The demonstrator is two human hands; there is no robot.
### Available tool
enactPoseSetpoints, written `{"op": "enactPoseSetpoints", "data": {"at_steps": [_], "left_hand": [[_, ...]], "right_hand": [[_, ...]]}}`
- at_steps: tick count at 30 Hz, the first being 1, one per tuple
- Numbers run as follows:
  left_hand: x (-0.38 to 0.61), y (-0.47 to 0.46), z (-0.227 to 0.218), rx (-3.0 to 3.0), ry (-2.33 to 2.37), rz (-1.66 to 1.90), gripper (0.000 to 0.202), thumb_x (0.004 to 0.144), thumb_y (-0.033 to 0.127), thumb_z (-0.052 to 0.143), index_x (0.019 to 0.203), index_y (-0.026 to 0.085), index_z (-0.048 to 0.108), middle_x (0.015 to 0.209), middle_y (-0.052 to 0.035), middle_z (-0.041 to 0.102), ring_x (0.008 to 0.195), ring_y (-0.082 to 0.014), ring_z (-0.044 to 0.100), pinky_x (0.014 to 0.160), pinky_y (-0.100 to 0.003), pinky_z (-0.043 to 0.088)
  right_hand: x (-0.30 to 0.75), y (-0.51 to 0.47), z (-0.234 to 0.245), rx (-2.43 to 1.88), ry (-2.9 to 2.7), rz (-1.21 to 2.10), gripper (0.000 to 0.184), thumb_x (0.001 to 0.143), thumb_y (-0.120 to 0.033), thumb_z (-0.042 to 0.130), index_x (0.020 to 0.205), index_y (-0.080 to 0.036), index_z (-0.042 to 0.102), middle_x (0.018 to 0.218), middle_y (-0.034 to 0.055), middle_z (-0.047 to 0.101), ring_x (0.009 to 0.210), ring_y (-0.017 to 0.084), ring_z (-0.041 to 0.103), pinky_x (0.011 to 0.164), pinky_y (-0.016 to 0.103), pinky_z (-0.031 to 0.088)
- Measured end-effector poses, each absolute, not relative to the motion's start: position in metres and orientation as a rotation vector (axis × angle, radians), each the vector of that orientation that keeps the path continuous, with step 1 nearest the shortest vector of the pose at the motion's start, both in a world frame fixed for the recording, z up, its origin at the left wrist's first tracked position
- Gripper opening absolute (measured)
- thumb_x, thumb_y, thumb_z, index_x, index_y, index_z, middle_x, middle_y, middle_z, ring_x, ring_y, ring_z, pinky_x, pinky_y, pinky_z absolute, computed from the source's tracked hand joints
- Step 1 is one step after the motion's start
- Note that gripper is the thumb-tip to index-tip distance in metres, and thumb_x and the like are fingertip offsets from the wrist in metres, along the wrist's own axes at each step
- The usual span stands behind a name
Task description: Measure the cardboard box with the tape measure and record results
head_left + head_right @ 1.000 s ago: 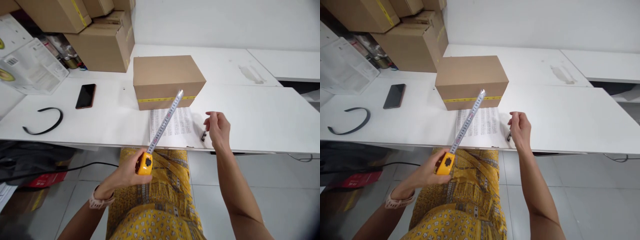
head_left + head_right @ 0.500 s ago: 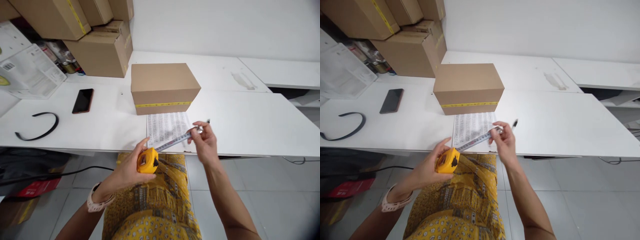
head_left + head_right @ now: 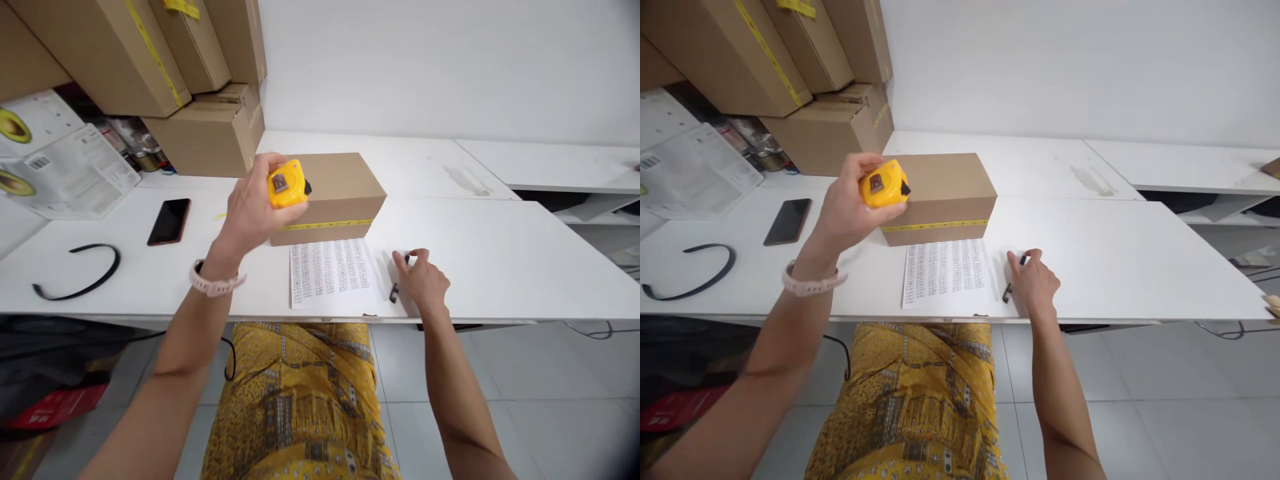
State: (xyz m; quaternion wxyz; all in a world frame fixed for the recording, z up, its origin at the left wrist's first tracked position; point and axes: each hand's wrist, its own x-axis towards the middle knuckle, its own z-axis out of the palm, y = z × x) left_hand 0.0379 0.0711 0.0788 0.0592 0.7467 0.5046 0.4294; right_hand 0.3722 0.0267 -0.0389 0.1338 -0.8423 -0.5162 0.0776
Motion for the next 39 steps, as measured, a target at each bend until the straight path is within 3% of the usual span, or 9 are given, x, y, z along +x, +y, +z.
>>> {"op": "enactPoseSetpoints", "data": {"at_steps": [4,10,16,20,23,27,31,34,39], "left_hand": [[0.040,0.126,0.076,2.333,1.606,1.171,0.054,0.070,0.029,0.086,0.117,0.026,0.060,0.118,-0.0067,0.069,0.111,-0.0328,0.065,0.102,-0.054,0.048],[0.047,0.101,0.065,2.527,1.639,1.155,0.048,0.089,0.037,0.071,0.129,0.015,0.056,0.138,-0.0089,0.060,0.136,-0.0338,0.050,0.114,-0.059,0.037],[0.041,-0.018,-0.015,2.499,1.174,1.145,0.013,0.096,0.024,0.062,0.108,0.020,0.064,0.121,-0.0084,0.072,0.120,-0.0242,0.064,0.102,-0.048,0.054],[0.025,-0.061,-0.069,2.550,1.210,0.935,0.020,0.095,0.023,0.065,0.115,0.017,0.064,0.128,-0.0122,0.070,0.128,-0.0272,0.061,0.109,-0.051,0.049],[0.021,-0.070,-0.084,2.698,1.218,0.867,0.031,0.097,0.024,0.063,0.126,0.015,0.062,0.137,-0.0141,0.066,0.134,-0.0291,0.057,0.115,-0.054,0.043],[0.028,-0.072,-0.085,2.705,1.304,0.816,0.033,0.099,0.027,0.058,0.131,0.018,0.062,0.141,-0.0123,0.064,0.137,-0.0291,0.055,0.117,-0.054,0.039],[0.042,-0.074,-0.088,2.639,1.383,0.811,0.038,0.099,0.031,0.058,0.135,0.020,0.060,0.145,-0.0125,0.061,0.141,-0.0318,0.050,0.120,-0.059,0.032],[0.049,-0.075,-0.093,2.619,1.446,0.814,0.039,0.099,0.029,0.058,0.138,0.022,0.059,0.148,-0.0117,0.058,0.143,-0.0318,0.047,0.122,-0.059,0.027],[0.056,-0.077,-0.099,2.617,1.545,0.721,0.045,0.100,0.029,0.057,0.145,0.032,0.053,0.151,-0.0074,0.055,0.142,-0.0301,0.045,0.124,-0.058,0.019]], "right_hand": [[0.382,0.034,-0.050,-2.413,-1.763,0.235,0.044,0.097,-0.043,0.045,0.132,-0.017,0.053,0.109,0.0198,0.073,0.096,0.032,0.069,0.083,0.044,0.048],[0.394,0.020,-0.052,-1.747,-1.353,0.640,0.020,0.087,-0.033,0.058,0.095,-0.019,0.069,0.068,0.0047,0.067,0.064,0.021,0.063,0.068,0.039,0.051],[0.364,-0.038,-0.031,-1.080,-1.061,1.087,0.033,0.078,-0.034,0.075,0.109,-0.026,0.068,0.092,0.0063,0.077,0.089,0.025,0.074,0.084,0.045,0.059],[0.313,-0.058,-0.038,-1.082,-1.142,1.083,0.029,0.081,-0.042,0.079,0.102,-0.028,0.065,0.081,0.0013,0.075,0.073,0.019,0.071,0.075,0.039,0.058],[0.273,-0.056,-0.051,-1.129,-1.173,1.082,0.033,0.094,-0.056,0.058,0.085,-0.025,0.061,0.058,-0.0038,0.060,0.053,0.014,0.056,0.061,0.032,0.050],[0.242,-0.040,-0.060,-1.232,-1.234,1.160,0.050,0.101,-0.063,0.038,0.099,-0.024,0.069,0.070,0.0013,0.067,0.074,0.018,0.066,0.076,0.035,0.054],[0.238,-0.022,-0.061,-1.228,-1.255,1.261,0.041,0.091,-0.062,0.060,0.100,-0.024,0.072,0.104,0.0068,0.074,0.097,0.021,0.071,0.088,0.037,0.056],[0.240,-0.017,-0.064,-1.226,-1.234,1.253,0.032,0.081,-0.052,0.076,0.096,-0.023,0.071,0.093,0.0035,0.072,0.084,0.018,0.068,0.077,0.033,0.056],[0.241,-0.025,-0.070,-1.338,-1.359,1.090,0.021,0.092,-0.044,0.065,0.090,-0.023,0.065,0.077,-0.0010,0.063,0.064,0.013,0.055,0.059,0.026,0.046]]}}
